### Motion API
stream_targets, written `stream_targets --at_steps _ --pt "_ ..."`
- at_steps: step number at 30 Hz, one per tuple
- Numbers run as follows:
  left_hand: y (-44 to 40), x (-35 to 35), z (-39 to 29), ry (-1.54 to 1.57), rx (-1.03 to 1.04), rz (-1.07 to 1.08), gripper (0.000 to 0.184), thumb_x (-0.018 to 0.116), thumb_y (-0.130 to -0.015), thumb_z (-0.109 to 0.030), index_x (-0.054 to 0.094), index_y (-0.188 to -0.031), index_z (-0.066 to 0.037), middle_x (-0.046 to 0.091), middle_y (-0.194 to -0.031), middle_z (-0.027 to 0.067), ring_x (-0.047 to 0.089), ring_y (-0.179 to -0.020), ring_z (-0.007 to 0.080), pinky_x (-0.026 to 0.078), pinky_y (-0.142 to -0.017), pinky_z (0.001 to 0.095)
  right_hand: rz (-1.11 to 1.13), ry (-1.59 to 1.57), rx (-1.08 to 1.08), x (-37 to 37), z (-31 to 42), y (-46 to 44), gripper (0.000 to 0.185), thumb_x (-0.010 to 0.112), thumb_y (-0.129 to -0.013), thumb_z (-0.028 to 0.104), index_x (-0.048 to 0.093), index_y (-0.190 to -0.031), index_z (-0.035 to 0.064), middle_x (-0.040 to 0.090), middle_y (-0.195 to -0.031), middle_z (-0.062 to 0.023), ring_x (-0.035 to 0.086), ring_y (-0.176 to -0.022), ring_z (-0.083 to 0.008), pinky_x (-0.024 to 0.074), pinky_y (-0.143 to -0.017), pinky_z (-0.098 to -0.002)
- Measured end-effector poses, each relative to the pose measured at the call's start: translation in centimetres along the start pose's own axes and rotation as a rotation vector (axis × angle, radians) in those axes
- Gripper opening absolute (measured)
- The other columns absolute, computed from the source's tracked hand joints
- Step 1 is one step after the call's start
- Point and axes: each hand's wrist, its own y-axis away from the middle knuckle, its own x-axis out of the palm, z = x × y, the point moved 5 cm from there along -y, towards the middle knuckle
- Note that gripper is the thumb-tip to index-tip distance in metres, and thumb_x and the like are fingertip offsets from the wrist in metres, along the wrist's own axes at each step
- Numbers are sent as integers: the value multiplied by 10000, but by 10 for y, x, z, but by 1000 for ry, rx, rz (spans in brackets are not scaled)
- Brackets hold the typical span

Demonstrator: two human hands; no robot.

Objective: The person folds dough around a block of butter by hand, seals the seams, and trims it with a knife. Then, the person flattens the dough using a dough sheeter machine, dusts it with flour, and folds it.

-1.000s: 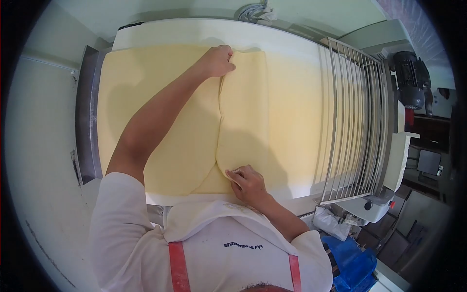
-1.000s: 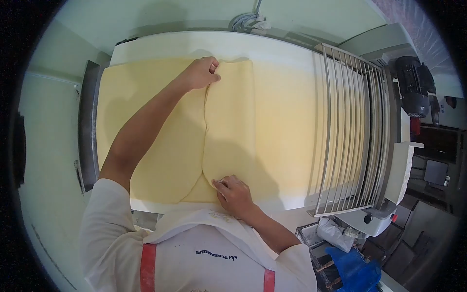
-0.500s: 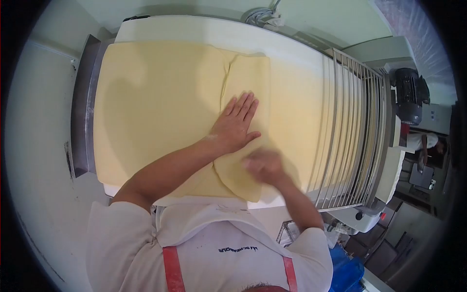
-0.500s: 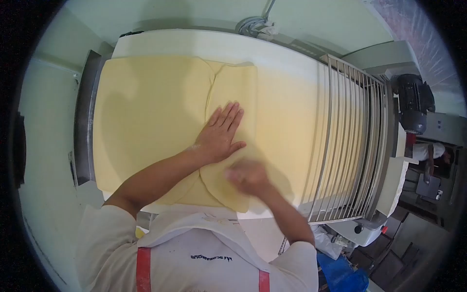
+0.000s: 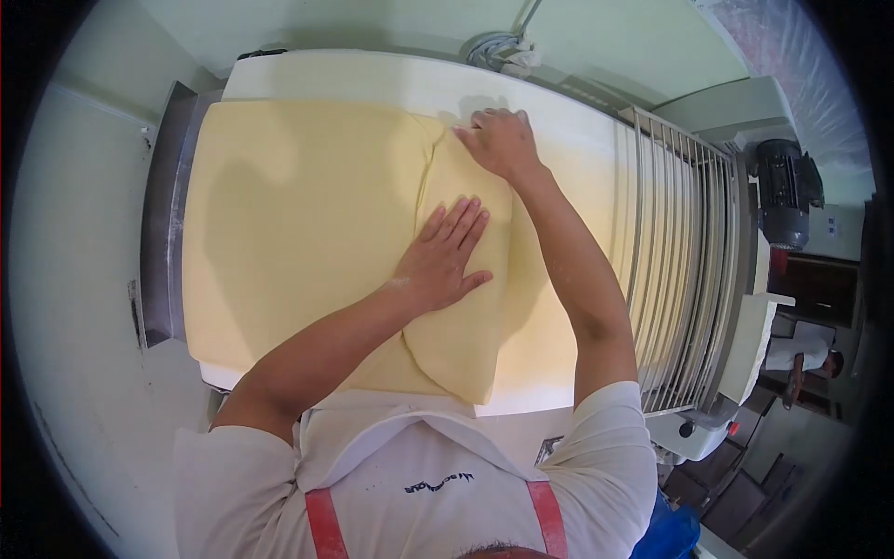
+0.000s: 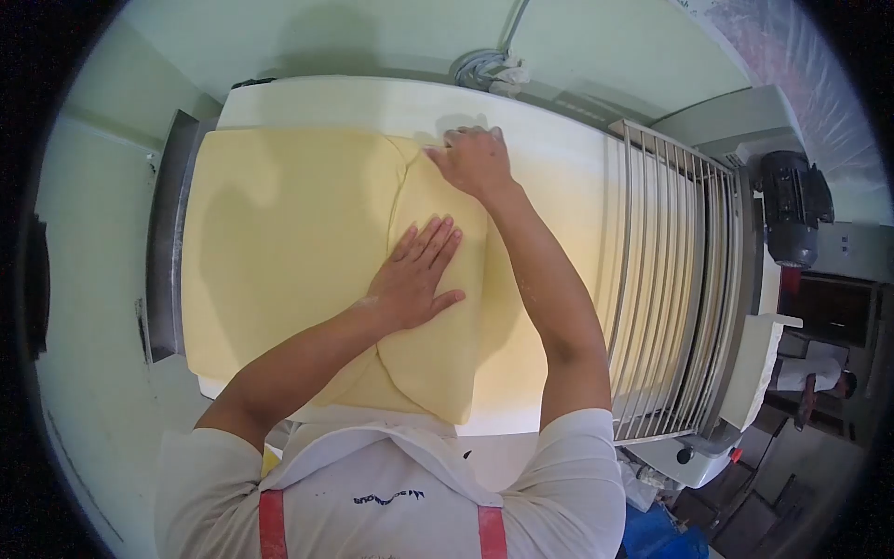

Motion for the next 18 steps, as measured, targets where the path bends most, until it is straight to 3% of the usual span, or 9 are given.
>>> stream_targets --at_steps 3,6,10,13,18 --pt "-1 1 2 7 -7 12 797 323 -946 -581 129 -1507 -50 122 -1575 127 55 -1467 261 17 -1180 455 82 -12 142 2 -33 6 524 547 -861 553 699 -889 52 685 -847 -154 642 -843 -331 399 -859 -468" --pt "-2 -2 3 36 -8 34 793 322 -945 -588 127 -1512 -69 117 -1580 109 47 -1468 253 5 -1178 463 -27 -137 233 11 -49 17 513 600 -840 539 671 -794 34 646 -686 -170 635 -740 -351 435 -827 -452" --pt "-3 0 5 33 -2 30 794 324 -945 -586 114 -1514 -74 107 -1583 103 37 -1470 253 4 -1179 462 47 -190 312 12 -52 17 511 606 -835 545 668 -788 40 651 -720 -171 630 -762 -355 434 -815 -460" --pt "-2 0 5 42 -4 41 792 330 -945 -580 107 -1516 -77 103 -1584 100 32 -1470 254 3 -1178 465 111 -144 304 14 -51 17 559 559 -846 592 692 -885 50 678 -833 -173 639 -847 -341 383 -901 -482" --pt "-2 -1 3 11 1 32 799 338 -940 -584 115 -1515 -75 110 -1583 104 43 -1469 258 3 -1174 476 27 -35 245 8 -40 16 504 546 -866 559 674 -897 72 677 -837 -152 650 -856 -314 388 -871 -490"
